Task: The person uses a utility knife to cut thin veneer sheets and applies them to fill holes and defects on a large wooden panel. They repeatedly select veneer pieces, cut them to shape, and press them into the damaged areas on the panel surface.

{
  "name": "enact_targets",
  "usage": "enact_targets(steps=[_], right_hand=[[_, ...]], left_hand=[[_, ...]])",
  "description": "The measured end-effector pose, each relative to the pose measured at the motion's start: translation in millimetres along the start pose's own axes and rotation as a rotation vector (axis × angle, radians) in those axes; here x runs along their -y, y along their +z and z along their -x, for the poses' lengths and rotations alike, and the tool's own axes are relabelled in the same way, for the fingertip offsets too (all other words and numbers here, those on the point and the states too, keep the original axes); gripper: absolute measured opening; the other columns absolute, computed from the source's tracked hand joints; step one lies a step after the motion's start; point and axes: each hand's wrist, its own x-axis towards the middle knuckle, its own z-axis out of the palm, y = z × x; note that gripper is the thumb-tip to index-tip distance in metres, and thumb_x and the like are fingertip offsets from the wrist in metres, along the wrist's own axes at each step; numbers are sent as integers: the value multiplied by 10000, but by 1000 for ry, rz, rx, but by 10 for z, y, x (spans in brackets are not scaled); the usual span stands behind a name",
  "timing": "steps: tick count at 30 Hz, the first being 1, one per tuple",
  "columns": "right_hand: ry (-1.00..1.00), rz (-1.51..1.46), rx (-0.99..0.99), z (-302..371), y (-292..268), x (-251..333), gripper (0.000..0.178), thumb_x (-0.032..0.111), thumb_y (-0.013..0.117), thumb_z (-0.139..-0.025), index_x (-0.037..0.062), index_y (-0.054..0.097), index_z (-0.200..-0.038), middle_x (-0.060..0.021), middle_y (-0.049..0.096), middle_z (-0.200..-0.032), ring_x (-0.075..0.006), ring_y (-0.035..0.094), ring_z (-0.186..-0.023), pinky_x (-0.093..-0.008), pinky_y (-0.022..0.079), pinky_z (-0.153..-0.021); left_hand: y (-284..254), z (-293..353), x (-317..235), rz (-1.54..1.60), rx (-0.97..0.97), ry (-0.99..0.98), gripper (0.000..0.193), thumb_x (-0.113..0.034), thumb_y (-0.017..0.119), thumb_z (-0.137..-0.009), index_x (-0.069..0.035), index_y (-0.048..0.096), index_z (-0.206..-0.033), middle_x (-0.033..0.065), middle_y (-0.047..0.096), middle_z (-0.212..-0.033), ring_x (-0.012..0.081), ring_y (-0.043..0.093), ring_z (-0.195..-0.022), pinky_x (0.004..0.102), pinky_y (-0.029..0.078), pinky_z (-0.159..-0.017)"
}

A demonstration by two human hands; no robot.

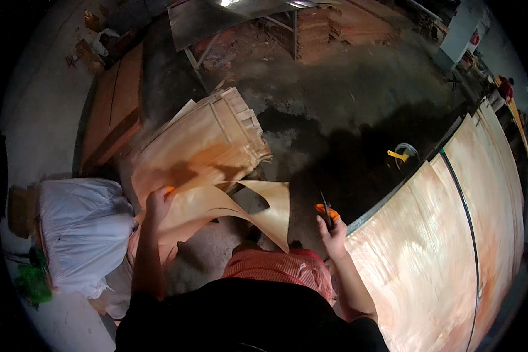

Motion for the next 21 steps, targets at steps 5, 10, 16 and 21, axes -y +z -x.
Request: enact_targets(steps=[5, 10, 16, 21], right_hand=[[105, 99, -82, 112, 284, -162, 204, 61, 531, -808, 24, 537, -1008, -7, 558, -793, -89, 489, -697, -221, 402, -648], [371, 57, -186, 396, 772, -122, 169, 86, 543, -807, 3, 531, -953, -9, 520, -777, -79, 463, -717, -216, 391, -657], [522, 230, -23, 494, 1264, 144, 175, 62, 533, -809, -1, 534, -973, -22, 542, -798, -96, 481, -725, -218, 395, -680], [520, 364, -3, 702, 1414, 198, 181, 61, 522, -809, 7, 551, -979, -74, 574, -769, -113, 532, -723, -236, 413, -672]], left_hand=[[-50, -1020, 908, 105, 13, -80, 209, -200, 560, -755, -14, 587, -846, 191, 578, -718, 321, 566, -663, 361, 434, -590], [49, -1770, 1658, -148, 37, -62, 213, -207, 538, -768, -4, 576, -818, 190, 577, -723, 329, 559, -674, 385, 431, -610], [539, -2130, 2572, -318, 114, -85, 223, -198, 503, -790, 9, 567, -842, 191, 579, -782, 324, 561, -723, 371, 438, -632], [927, -2315, 2903, -405, 109, -139, 283, -202, 478, -820, 13, 549, -988, 212, 573, -898, 291, 569, -807, 356, 438, -664]])
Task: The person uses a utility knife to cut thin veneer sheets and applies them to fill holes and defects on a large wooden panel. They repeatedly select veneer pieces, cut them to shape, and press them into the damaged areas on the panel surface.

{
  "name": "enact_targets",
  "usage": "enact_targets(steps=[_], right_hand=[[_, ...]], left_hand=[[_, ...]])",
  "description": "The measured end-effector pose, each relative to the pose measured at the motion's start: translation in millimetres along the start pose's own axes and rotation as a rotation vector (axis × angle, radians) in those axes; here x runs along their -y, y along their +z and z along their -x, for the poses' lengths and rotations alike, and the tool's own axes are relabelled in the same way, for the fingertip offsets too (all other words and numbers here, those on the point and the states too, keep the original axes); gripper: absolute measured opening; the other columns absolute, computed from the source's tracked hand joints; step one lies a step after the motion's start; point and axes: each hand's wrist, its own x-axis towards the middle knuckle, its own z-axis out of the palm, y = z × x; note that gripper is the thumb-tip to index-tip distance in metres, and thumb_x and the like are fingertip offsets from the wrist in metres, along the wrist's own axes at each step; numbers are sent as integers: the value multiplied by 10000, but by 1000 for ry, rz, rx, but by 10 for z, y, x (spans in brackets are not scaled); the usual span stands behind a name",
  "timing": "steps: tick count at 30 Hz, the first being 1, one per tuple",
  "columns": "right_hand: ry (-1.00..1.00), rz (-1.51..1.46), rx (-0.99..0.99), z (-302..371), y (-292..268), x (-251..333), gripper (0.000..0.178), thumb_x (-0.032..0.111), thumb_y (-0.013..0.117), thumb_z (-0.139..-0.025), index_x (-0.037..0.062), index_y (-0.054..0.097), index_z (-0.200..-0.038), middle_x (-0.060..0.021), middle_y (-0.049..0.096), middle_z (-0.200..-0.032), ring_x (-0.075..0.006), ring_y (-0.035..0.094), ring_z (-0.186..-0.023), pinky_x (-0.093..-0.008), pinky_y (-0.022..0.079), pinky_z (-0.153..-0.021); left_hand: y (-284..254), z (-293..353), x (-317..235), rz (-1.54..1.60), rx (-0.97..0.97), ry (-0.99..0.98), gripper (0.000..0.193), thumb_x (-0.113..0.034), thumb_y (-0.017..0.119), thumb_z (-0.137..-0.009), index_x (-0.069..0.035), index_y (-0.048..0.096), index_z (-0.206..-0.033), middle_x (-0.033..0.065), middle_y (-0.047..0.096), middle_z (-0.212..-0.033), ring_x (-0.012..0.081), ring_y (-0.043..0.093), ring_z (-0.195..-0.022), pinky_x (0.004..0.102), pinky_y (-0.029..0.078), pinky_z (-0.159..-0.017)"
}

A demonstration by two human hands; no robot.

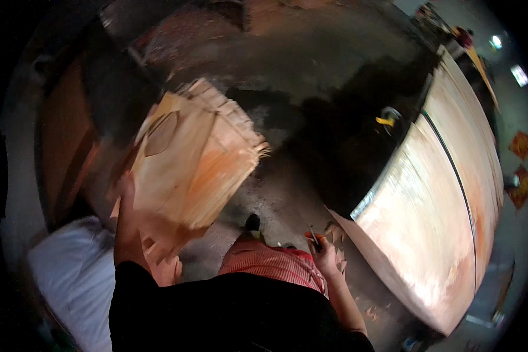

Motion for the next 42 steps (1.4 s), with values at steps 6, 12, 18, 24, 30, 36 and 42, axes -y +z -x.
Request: enact_targets(steps=[6, 12, 18, 24, 30, 36, 42], right_hand=[[34, -53, -54, 463, -118, -96, 227, 116, 528, -810, 64, 555, -1030, -140, 600, -886, -228, 582, -763, -301, 441, -718], [91, 73, -104, 1080, -261, -572, 260, 217, 528, -777, 84, 538, -1000, -198, 573, -816, -364, 546, -735, -410, 437, -635], [131, -28, -263, 2154, -387, -1303, 304, 166, 500, -757, 112, 508, -1057, -187, 572, -783, -350, 545, -726, -415, 428, -647], [234, -168, -552, 3327, -429, -2209, 300, 151, 475, -761, 130, 516, -1057, -172, 572, -777, -320, 552, -731, -396, 424, -650], [395, -340, -850, 4298, -522, -2879, 213, 161, 501, -790, 87, 554, -983, -145, 562, -686, -285, 550, -638, -354, 416, -568], [525, -670, -1071, 4689, -623, -3595, 222, 129, 518, -804, 70, 558, -1014, -57, 511, -595, -129, 462, -523, -275, 385, -504], [646, -633, -1172, 5127, -1396, -4038, 208, 126, 503, -820, 96, 575, -1012, -1, 453, -562, -68, 410, -523, -235, 364, -491]], left_hand=[[-129, 253, -551, 36, -457, 75, 374, -317, 530, -776, -15, 555, -995, 167, 555, -947, 292, 525, -901, 375, 418, -775], [-648, 1015, -1470, -206, -464, -6, 486, -284, 548, -760, -49, 431, -1168, 128, 454, -1168, 289, 526, -918, 371, 445, -732], [-815, 2189, -2701, -60, -221, 452, 457, -263, 518, -787, -71, 416, -1189, 135, 424, -1191, 294, 478, -982, 362, 405, -812], [-227, 3296, -3694, 212, 347, 1250, 386, -192, 553, -760, -25, 478, -1101, 191, 493, -1048, 325, 471, -963, 375, 381, -812], [-363, 4875, -4361, -250, 697, 1468, 359, -335, 548, -758, -82, 577, -1012, 124, 588, -972, 263, 554, -902, 345, 433, -790], [-9, 5775, -5220, -573, 710, 1694, 394, -395, 513, -771, -114, 569, -1042, 110, 578, -1008, 268, 533, -952, 357, 415, -824], [200, 7075, -6438, -694, 689, 1976, 394, -406, 510, -771, -121, 567, -1036, 118, 577, -1003, 264, 537, -950, 370, 429, -802]])
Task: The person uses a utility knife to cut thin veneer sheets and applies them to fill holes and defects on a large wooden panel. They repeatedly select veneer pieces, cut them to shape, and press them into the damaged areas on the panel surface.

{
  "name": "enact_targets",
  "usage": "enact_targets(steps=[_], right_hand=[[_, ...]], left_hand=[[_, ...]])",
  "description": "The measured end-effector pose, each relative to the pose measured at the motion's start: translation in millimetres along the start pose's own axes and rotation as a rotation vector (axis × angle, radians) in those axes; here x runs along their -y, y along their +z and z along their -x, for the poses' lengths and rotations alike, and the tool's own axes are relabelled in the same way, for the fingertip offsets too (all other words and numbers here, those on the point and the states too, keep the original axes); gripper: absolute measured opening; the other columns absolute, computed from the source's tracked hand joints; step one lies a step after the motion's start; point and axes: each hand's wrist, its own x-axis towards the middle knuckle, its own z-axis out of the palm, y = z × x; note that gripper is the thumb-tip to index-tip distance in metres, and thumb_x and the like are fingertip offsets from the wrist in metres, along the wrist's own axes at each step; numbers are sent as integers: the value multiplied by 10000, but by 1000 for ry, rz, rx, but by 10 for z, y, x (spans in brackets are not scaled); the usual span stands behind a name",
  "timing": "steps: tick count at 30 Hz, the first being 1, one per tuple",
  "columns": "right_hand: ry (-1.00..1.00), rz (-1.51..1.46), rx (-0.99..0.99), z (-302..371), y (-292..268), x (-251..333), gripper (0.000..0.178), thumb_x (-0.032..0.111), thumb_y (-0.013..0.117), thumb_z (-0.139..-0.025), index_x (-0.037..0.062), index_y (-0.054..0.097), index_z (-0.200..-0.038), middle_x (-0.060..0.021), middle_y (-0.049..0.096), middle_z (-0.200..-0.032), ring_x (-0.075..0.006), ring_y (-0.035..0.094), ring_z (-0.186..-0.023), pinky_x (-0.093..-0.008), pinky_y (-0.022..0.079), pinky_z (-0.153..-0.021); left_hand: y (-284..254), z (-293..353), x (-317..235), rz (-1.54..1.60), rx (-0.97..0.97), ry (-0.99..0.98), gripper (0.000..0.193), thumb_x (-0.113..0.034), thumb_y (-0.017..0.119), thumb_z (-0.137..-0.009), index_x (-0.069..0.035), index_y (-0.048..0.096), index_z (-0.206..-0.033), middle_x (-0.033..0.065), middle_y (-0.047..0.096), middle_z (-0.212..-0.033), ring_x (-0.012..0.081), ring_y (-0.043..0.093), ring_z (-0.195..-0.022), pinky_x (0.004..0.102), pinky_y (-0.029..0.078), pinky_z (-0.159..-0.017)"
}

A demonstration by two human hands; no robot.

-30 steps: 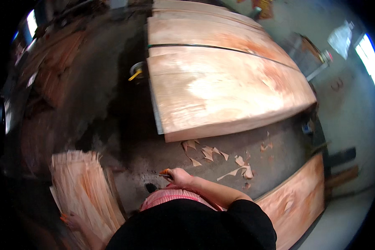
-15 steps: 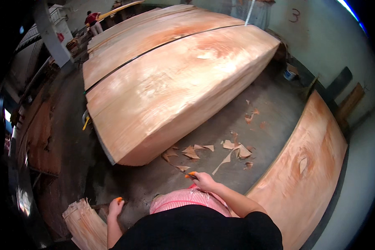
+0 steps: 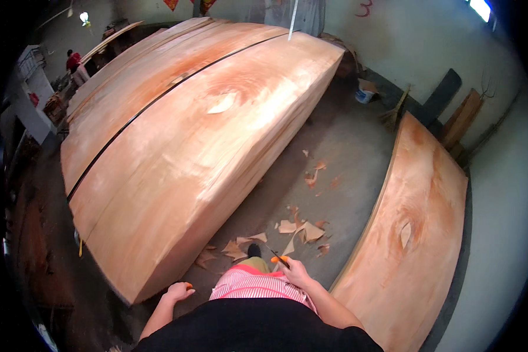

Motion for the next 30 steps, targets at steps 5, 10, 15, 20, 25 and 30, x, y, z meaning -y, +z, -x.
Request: enact_targets(steps=[5, 10, 15, 20, 25, 30], right_hand=[[89, -136, -151, -827, -689, 268, 132, 150, 493, -839, 34, 545, -876, 16, 472, -572, -55, 427, -536, -225, 360, -490], [45, -450, -276, -1697, -1158, 314, 171, 156, 489, -847, 42, 480, -721, 28, 428, -535, -42, 381, -507, -198, 302, -460], [213, -694, -236, -2494, -1531, 452, 162, 179, 525, -825, 62, 487, -718, 35, 410, -519, -45, 349, -410, -197, 257, -366], [185, -697, -181, -3691, -2377, 751, 149, 172, 562, -798, 37, 564, -863, 47, 441, -571, -30, 368, -449, -186, 282, -408], [-78, -592, -278, -5367, -3286, 1377, 155, 141, 554, -804, 52, 561, -931, 65, 455, -646, -16, 384, -526, -172, 303, -462], [-579, -511, -565, -7268, -4124, 2128, 219, 224, 591, -779, 13, 541, -747, 63, 358, -585, -48, 331, -542, -230, 285, -467]], left_hand=[[-1192, -1132, -954, -77, -33, 313, 385, -394, 514, -767, -106, 567, -1018, 131, 577, -977, 271, 544, -925, 380, 445, -765], [-2308, -1902, -1793, -103, -153, 535, 362, -352, 515, -774, -81, 560, -1010, 137, 570, -966, 284, 544, -905, 379, 440, -764], [-2977, -2533, -2477, -51, -198, 640, 367, -329, 519, -779, -63, 550, -1030, 158, 561, -974, 302, 536, -903, 371, 433, -774], [-3436, -3119, -2901, 71, -167, 575, 368, -311, 526, -778, -35, 554, -1018, 181, 565, -961, 316, 540, -888, 378, 431, -777], [-3812, -3504, -2926, 127, -178, 339, 365, -308, 535, -772, -26, 560, -1002, 192, 574, -917, 325, 548, -858, 384, 439, -748], [-4156, -3716, -3168, 242, -288, 214, 345, -290, 548, -772, -34, 567, -1002, 183, 588, -877, 315, 565, -813, 361, 445, -719]])
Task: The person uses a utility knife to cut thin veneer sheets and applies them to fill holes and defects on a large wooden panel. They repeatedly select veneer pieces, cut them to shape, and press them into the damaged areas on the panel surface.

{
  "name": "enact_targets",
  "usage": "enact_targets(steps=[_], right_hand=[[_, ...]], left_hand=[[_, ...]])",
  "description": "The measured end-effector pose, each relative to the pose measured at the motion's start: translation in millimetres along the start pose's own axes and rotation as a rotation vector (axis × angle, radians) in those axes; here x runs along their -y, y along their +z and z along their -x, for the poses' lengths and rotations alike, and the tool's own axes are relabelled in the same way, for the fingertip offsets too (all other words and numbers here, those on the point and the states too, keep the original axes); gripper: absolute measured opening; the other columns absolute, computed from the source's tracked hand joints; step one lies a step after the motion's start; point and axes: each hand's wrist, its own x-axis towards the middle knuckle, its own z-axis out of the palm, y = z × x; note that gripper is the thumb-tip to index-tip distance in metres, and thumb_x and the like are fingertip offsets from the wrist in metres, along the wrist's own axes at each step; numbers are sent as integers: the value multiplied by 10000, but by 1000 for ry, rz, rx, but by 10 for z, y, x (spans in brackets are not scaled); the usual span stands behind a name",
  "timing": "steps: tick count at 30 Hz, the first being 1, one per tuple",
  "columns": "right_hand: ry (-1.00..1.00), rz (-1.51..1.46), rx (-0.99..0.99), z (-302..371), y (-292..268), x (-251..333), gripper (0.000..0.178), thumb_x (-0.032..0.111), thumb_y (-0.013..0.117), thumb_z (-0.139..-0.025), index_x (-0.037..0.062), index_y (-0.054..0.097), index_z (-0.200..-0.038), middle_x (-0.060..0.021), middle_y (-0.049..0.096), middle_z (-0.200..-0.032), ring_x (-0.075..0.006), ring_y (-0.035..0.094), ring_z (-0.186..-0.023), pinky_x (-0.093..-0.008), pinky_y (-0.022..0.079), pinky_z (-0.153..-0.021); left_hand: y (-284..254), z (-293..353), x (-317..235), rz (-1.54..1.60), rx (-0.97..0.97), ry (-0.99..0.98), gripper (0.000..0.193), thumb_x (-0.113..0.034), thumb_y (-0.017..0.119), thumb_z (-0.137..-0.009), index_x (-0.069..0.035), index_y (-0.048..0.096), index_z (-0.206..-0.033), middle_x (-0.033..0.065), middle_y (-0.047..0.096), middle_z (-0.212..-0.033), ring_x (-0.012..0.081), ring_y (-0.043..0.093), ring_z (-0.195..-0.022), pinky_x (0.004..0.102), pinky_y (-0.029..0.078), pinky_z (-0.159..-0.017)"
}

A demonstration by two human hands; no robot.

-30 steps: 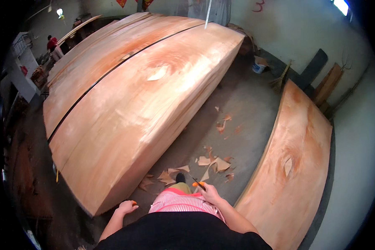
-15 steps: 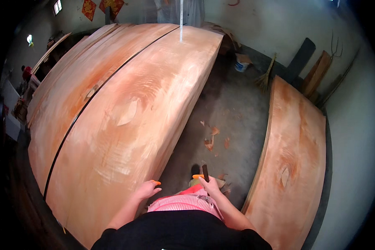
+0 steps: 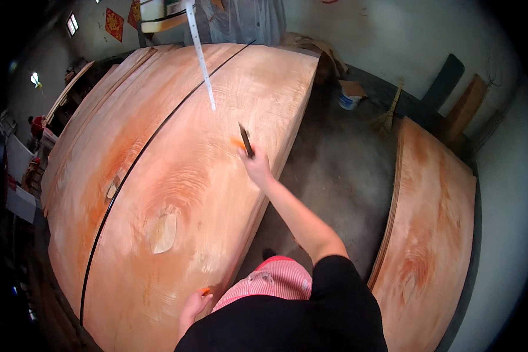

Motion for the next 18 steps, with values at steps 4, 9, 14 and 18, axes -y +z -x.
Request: enact_targets(steps=[4, 9, 14, 18], right_hand=[[-207, -22, -145, -1371, 503, 97, 248, 245, 557, -802, 1, 582, -839, -6, 457, -560, -73, 382, -524, -253, 337, -479], [-54, -113, -32, -2030, 867, 343, 231, 202, 540, -824, 35, 597, -973, 65, 476, -632, -17, 364, -505, -181, 283, -445], [-81, -240, 140, -1776, 1026, 610, 182, 133, 560, -804, -11, 587, -912, -18, 595, -786, -81, 535, -723, -205, 410, -658], [12, -341, 168, -1595, 999, 703, 156, 125, 553, -806, 2, 596, -893, 28, 552, -719, -27, 459, -577, -165, 343, -500]], left_hand=[[-184, -134, -392, 95, -46, -185, 349, -267, 558, -770, -46, 549, -1040, 173, 591, -904, 309, 566, -843, 350, 442, -735], [-300, -124, -489, 167, -56, -287, 356, -294, 532, -787, -53, 537, -1048, 178, 588, -884, 315, 561, -833, 371, 442, -724], [-255, -130, -368, 199, -138, -347, 354, -295, 533, -788, -58, 538, -1051, 177, 587, -891, 320, 558, -841, 379, 440, -733], [-151, -162, -280, 228, -122, -362, 333, -303, 532, -788, -95, 545, -1048, 168, 589, -889, 321, 556, -844, 382, 440, -731]])
